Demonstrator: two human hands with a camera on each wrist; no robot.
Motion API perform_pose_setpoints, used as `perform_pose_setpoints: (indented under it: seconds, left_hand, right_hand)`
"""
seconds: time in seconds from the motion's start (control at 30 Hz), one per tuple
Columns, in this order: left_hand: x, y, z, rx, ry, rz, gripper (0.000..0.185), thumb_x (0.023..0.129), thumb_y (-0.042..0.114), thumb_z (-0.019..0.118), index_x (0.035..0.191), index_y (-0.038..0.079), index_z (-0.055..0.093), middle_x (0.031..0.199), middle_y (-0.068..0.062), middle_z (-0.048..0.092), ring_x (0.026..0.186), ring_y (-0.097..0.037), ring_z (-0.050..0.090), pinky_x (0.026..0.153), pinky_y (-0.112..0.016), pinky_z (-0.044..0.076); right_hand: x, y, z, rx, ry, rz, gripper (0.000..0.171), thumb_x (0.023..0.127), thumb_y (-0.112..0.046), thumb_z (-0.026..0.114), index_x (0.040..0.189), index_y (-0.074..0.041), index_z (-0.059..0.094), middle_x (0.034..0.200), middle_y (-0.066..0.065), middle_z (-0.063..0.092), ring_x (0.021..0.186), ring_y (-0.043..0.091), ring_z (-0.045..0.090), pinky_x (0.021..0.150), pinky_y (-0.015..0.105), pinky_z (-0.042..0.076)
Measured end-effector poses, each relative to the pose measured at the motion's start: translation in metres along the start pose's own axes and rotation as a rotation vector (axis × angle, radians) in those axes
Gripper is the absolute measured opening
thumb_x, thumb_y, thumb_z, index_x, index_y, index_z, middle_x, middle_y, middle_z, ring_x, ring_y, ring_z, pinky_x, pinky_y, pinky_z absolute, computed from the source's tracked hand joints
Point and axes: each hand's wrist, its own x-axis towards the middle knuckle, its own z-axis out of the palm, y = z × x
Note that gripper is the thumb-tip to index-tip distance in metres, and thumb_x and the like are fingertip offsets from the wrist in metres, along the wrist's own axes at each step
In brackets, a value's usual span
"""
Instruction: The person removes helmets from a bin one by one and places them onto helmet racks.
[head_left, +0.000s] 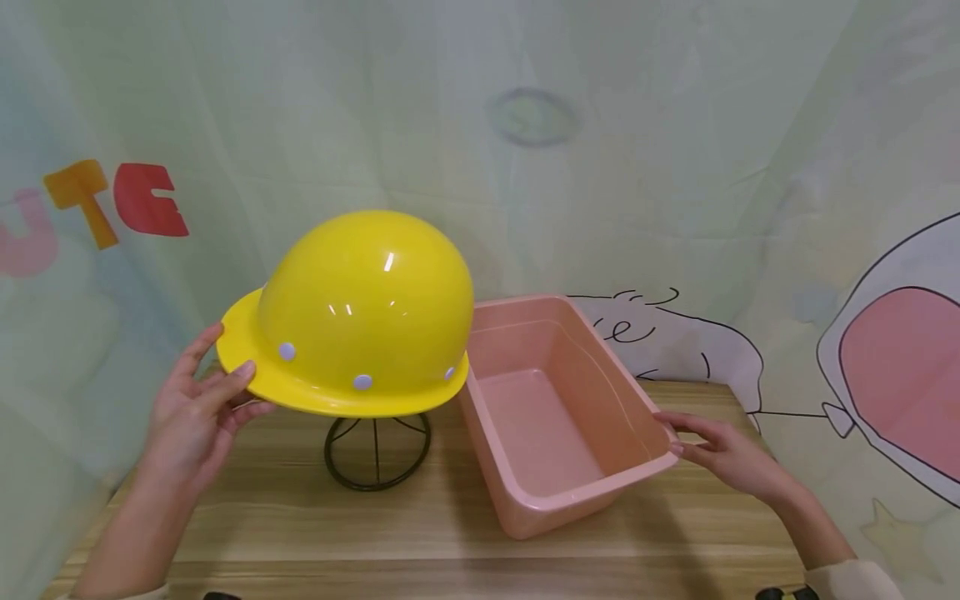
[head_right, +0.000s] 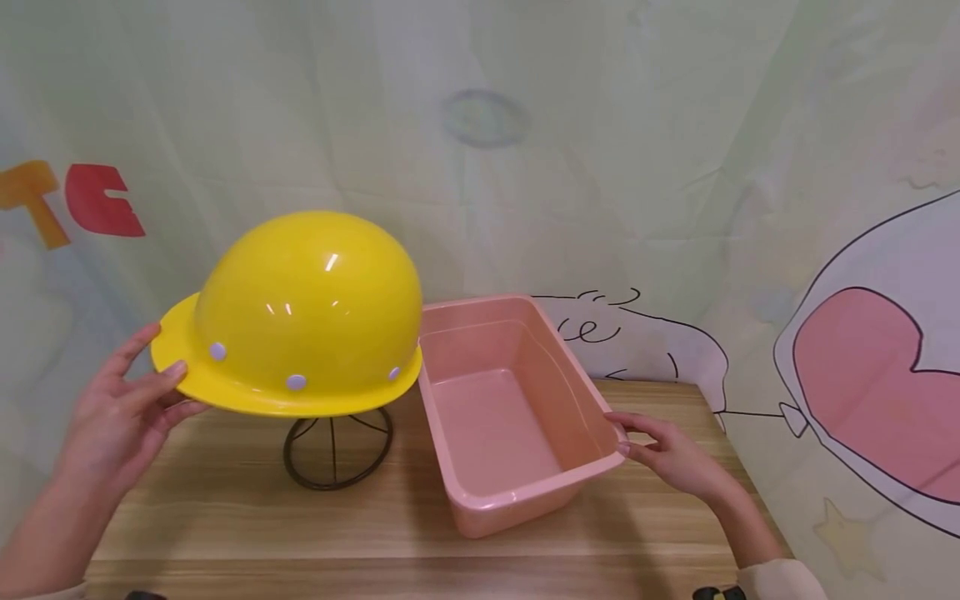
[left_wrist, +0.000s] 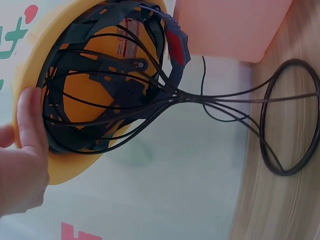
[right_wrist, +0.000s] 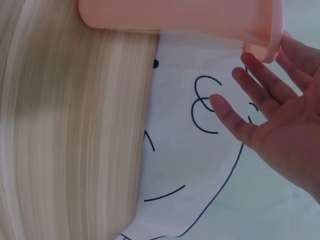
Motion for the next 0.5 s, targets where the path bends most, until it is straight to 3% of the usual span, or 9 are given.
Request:
perform_pose_setpoints:
  seconds: [0.3,0.5]
  left_hand:
    - [0.0000,0.0003,-0.0024,0.037,-0.006,-0.002,0.076,0.090,-0.011,0.049,0.148,0.014,0.007,0.098,-0.010,0.066,0.074,-0.023,0.068,0.062,-0.031,0.057]
    - [-0.0001,-0.0007,-0.0067,0.039,0.001,-0.018,0.079,0.090,-0.012,0.049,0.149,0.013,0.003,0.098,-0.010,0.066,0.074,-0.023,0.068,0.062,-0.031,0.057]
  right_hand:
    - [0.0000,0.0033,0.0005,0.012,0.011,-0.061,0.040,0.092,-0.008,0.057,0.130,0.003,0.050,0.130,0.027,0.048,0.110,-0.005,0.047,0.077,0.024,0.054]
    - [-0.0008,0.0040,0.0008,0.027,0.001,-0.034,0.042,0.093,-0.011,0.057,0.132,0.001,0.049,0.132,0.027,0.046,0.110,-0.006,0.046,0.078,0.024,0.053]
